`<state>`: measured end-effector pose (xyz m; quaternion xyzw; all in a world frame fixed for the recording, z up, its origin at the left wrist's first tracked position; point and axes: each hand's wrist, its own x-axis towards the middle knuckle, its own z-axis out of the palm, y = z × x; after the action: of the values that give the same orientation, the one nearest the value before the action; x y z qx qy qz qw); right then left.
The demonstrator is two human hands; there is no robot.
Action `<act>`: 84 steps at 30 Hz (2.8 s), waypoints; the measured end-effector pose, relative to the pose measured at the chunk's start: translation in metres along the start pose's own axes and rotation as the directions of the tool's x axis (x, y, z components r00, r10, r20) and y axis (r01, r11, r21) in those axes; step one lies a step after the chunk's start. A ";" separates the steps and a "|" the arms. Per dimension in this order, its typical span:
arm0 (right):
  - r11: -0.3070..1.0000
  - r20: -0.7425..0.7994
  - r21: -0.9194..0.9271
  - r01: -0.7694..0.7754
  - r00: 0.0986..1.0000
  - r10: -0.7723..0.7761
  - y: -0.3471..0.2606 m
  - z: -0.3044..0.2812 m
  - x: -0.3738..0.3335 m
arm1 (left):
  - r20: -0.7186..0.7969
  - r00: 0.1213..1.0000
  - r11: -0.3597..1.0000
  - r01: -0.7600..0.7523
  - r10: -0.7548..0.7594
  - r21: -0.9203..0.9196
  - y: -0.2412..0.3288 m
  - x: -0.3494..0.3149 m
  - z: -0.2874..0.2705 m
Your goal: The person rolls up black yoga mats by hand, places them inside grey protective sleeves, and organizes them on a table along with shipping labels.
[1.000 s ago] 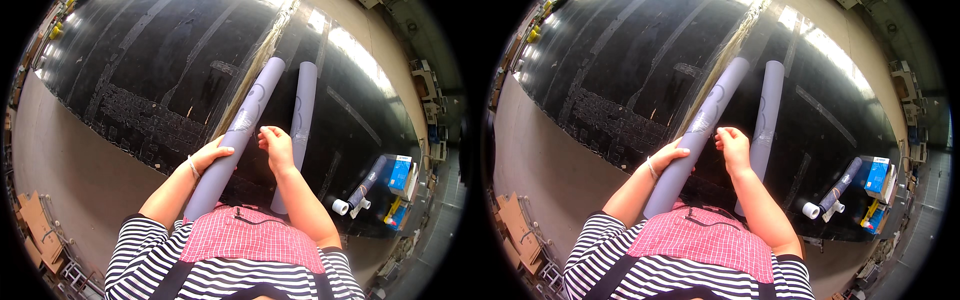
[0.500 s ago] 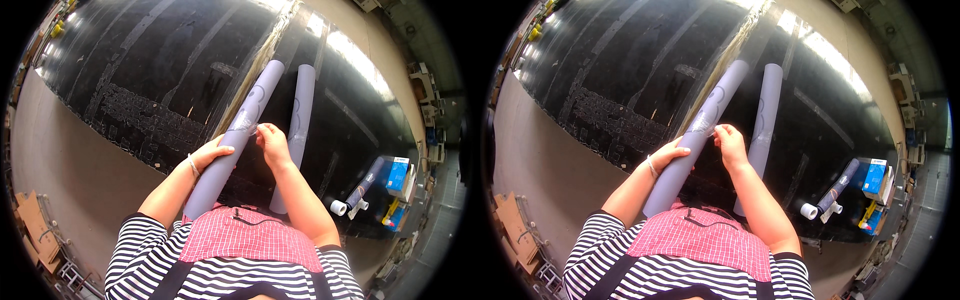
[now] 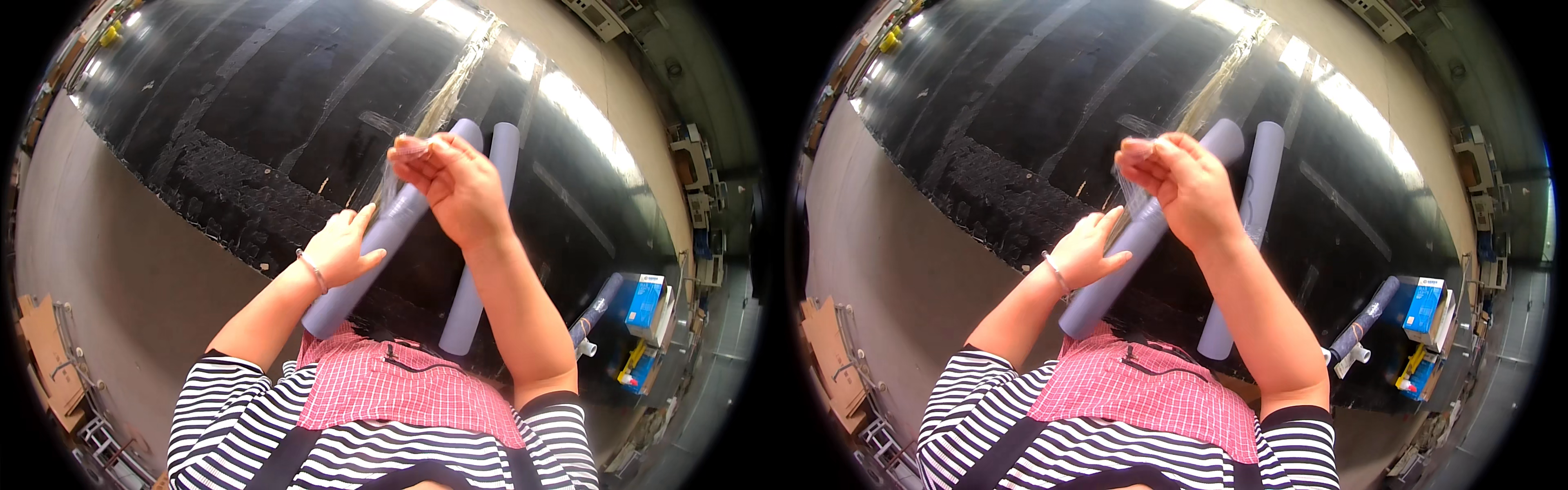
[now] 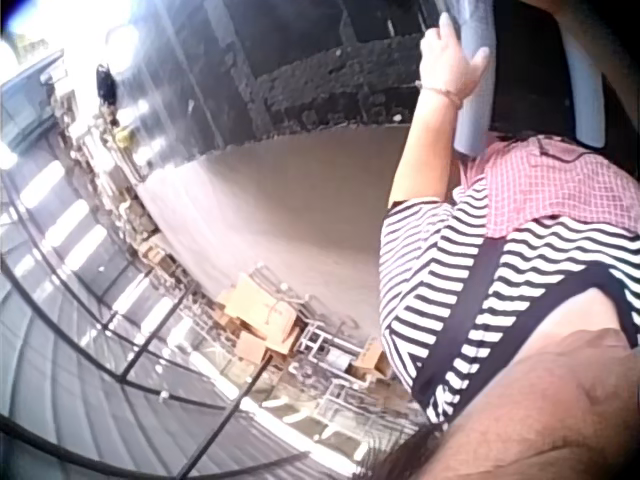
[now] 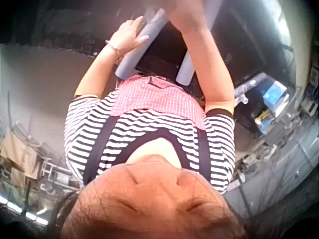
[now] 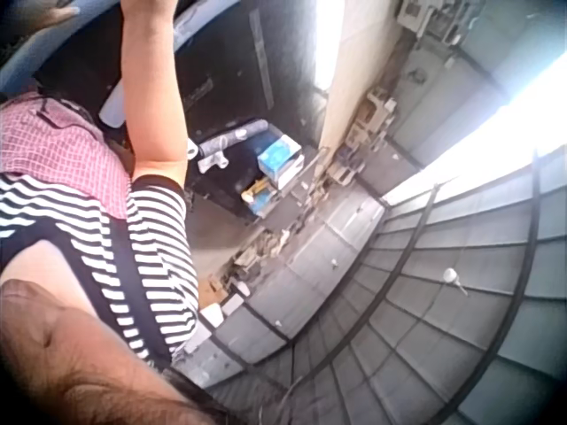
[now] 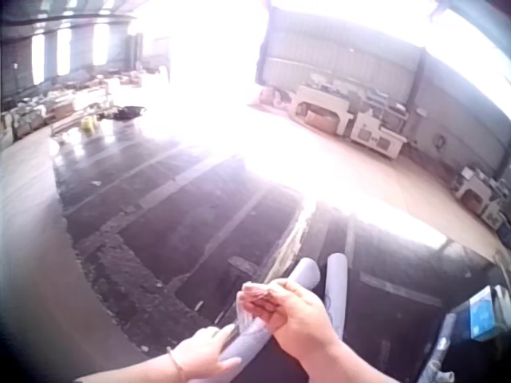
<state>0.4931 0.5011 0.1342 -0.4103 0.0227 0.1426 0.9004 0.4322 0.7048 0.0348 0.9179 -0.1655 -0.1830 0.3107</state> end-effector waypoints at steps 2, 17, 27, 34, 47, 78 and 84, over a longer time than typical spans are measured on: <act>0.998 0.087 0.010 0.060 0.994 -0.061 -0.021 0.027 0.000 | 0.024 1.000 0.999 0.003 -0.004 0.037 -0.005 0.006 0.004; 0.828 0.551 0.041 0.560 0.678 -0.486 -0.216 0.105 -0.039 | -0.214 0.976 0.792 -0.158 0.036 -0.589 0.038 0.084 -0.025; 0.628 0.134 -0.670 0.396 0.896 -0.422 -0.124 0.029 -0.069 | -0.266 0.910 0.552 -0.407 0.319 -0.728 0.068 0.046 -0.103; 0.910 -0.069 -0.271 -0.314 0.949 0.307 0.053 -0.027 -0.137 | 0.055 0.939 0.660 -0.197 0.341 -0.725 0.083 -0.011 -0.019; 0.887 -0.172 -0.406 -0.220 0.972 0.163 0.069 -0.056 -0.219 | 0.238 0.956 0.420 0.148 0.171 -0.895 0.074 -0.103 0.074; 0.254 -0.236 -0.841 -0.477 0.747 0.622 0.074 -0.148 -0.341 | 0.490 0.365 -0.087 0.727 -0.792 -0.681 -0.123 -0.245 0.354; 0.212 -0.439 -0.645 -0.734 0.583 0.684 0.066 -0.142 -0.350 | 0.606 0.444 -0.179 0.691 -0.660 -0.700 -0.178 -0.144 0.355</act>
<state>0.1506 0.3527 0.0468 -0.7015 0.1693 0.5192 0.4579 0.1841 0.7179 -0.3067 0.4993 0.4756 -0.3862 0.6126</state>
